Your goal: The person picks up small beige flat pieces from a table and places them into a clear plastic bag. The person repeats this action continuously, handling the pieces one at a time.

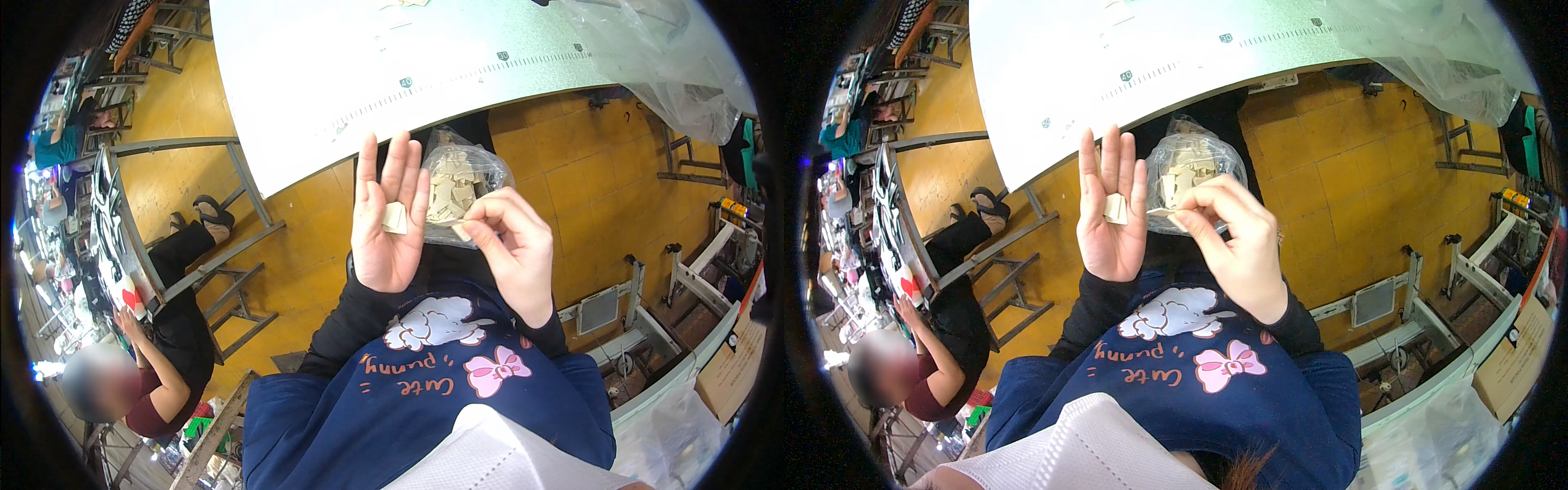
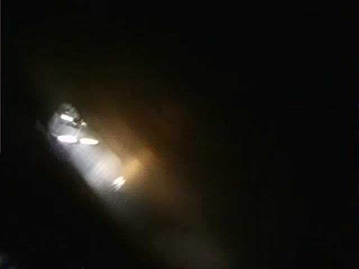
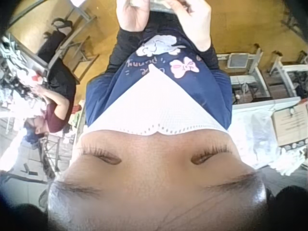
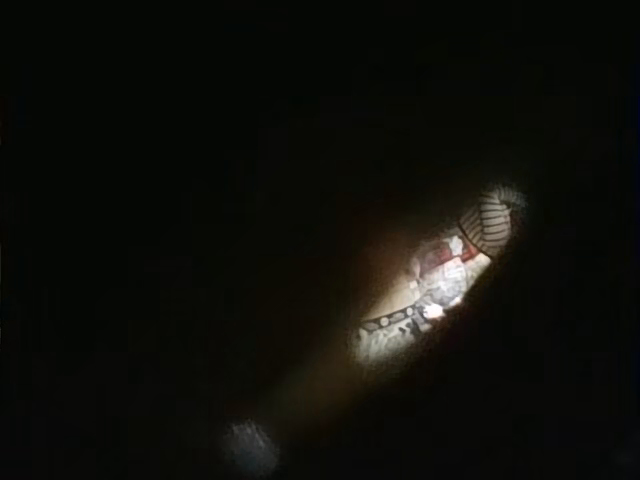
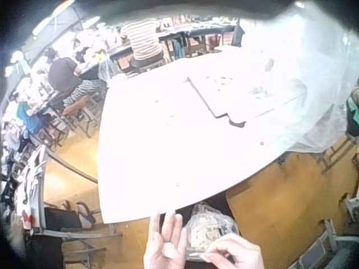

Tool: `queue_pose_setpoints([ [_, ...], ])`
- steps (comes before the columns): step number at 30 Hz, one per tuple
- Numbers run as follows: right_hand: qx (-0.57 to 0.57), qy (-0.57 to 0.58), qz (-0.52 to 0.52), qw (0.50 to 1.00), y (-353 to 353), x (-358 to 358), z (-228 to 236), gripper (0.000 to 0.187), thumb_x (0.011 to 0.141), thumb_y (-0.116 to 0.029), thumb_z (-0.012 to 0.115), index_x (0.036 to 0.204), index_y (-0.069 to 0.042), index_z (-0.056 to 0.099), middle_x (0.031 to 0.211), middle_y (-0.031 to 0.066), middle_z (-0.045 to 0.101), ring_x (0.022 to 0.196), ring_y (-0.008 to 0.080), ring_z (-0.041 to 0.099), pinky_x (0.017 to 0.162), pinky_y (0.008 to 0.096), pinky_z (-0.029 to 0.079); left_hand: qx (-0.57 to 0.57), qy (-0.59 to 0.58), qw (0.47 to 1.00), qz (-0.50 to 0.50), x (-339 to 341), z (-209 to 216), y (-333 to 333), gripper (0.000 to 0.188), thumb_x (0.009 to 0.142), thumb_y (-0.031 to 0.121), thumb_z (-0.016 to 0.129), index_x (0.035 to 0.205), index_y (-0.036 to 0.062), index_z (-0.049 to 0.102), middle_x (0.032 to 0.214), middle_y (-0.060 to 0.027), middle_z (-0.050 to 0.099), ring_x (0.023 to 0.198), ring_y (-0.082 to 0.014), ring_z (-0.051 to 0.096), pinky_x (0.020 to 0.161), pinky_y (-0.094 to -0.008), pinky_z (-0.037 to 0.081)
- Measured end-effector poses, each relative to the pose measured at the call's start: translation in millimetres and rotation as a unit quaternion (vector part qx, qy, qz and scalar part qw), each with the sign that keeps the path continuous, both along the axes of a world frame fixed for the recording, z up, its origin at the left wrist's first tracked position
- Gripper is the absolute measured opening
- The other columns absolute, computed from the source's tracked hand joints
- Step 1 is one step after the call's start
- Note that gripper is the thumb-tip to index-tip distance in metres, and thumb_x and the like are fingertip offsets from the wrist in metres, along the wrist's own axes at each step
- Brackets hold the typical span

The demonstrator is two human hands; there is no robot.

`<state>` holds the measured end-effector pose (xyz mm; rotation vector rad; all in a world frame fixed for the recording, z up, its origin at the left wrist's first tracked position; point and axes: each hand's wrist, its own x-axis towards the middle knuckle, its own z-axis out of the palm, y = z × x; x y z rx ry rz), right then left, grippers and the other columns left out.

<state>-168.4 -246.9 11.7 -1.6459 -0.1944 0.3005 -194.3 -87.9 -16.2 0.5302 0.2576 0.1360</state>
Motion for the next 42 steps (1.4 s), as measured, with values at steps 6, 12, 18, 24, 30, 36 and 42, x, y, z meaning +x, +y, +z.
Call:
queue_pose_setpoints([
  [6, -0.128, -0.039, -0.028, 0.991, -15, 9, -5, 0.014, 0.085, 0.007, 0.069, 0.098, 0.003, 0.067, 0.096, 0.0049, 0.057, 0.076, 0.0092, 0.058, 0.068, 0.0225, 0.047, 0.005, -0.071, 0.997, -0.029, 0, -7, 5, 0.061, 0.108, 0.046, 0.027, 0.155, 0.0090, 0.027, 0.159, -0.0130, 0.031, 0.148, -0.0270, 0.029, 0.124, -0.0421, 0.022],
  [12, -0.071, -0.087, -0.177, 0.978, -32, 15, -4, 0.014, 0.087, 0.005, 0.069, 0.101, 0.002, 0.068, 0.102, 0.0060, 0.053, 0.077, 0.0093, 0.055, 0.072, 0.0229, 0.047, 0.219, -0.071, 0.968, -0.103, 8, -8, -10, 0.087, 0.102, 0.063, 0.008, 0.145, -0.0044, 0.043, 0.145, -0.0198, 0.050, 0.140, -0.0303, 0.041, 0.120, -0.0440, 0.023],
  [18, -0.058, -0.144, -0.170, 0.973, -27, 21, 8, 0.012, 0.085, 0.005, 0.070, 0.096, 0.001, 0.070, 0.104, 0.0058, 0.055, 0.073, 0.0093, 0.052, 0.069, 0.0222, 0.045, 0.343, -0.077, 0.929, -0.112, 15, -5, 0, 0.095, 0.100, 0.068, 0.004, 0.136, -0.0051, 0.054, 0.137, -0.0185, 0.058, 0.135, -0.0298, 0.045, 0.118, -0.0434, 0.022],
  [24, -0.138, -0.259, -0.055, 0.954, -10, 96, 11, 0.021, 0.084, -0.002, 0.071, 0.105, -0.001, 0.068, 0.105, 0.0108, 0.059, 0.081, 0.0184, 0.060, 0.071, 0.0284, 0.050, 0.326, -0.133, 0.935, -0.032, 21, 14, 27, 0.089, 0.102, 0.064, 0.011, 0.126, -0.0067, 0.060, 0.130, -0.0204, 0.062, 0.130, -0.0319, 0.051, 0.116, -0.0452, 0.027],
  [30, -0.320, -0.438, -0.065, 0.837, 65, 221, -34, 0.059, 0.085, -0.029, 0.073, 0.136, -0.006, 0.054, 0.135, 0.0234, 0.049, 0.127, 0.0392, 0.046, 0.103, 0.0445, 0.041, 0.461, -0.071, 0.884, -0.011, 76, 48, 62, 0.034, 0.106, 0.022, 0.046, 0.122, -0.0004, 0.065, 0.126, -0.0110, 0.066, 0.123, -0.0178, 0.055, 0.109, -0.0322, 0.036],
  [36, -0.358, -0.452, -0.052, 0.815, 79, 220, -53, 0.043, 0.089, -0.028, 0.067, 0.125, -0.006, 0.058, 0.125, 0.0194, 0.051, 0.123, 0.0368, 0.047, 0.095, 0.0476, 0.045, 0.369, -0.039, 0.928, -0.019, 124, 32, 64, 0.034, 0.105, 0.026, 0.048, 0.116, -0.0002, 0.066, 0.116, -0.0107, 0.069, 0.110, -0.0171, 0.061, 0.101, -0.0314, 0.042],
  [42, -0.338, -0.436, -0.039, 0.833, 80, 220, -50, 0.024, 0.092, -0.016, 0.061, 0.112, -0.003, 0.055, 0.108, 0.0180, 0.052, 0.099, 0.0367, 0.060, 0.079, 0.0447, 0.051, 0.193, -0.010, 0.981, 0.006, 129, -5, 64, 0.024, 0.102, 0.017, 0.052, 0.113, -0.0017, 0.062, 0.108, -0.0108, 0.067, 0.103, -0.0174, 0.062, 0.092, -0.0310, 0.049],
])
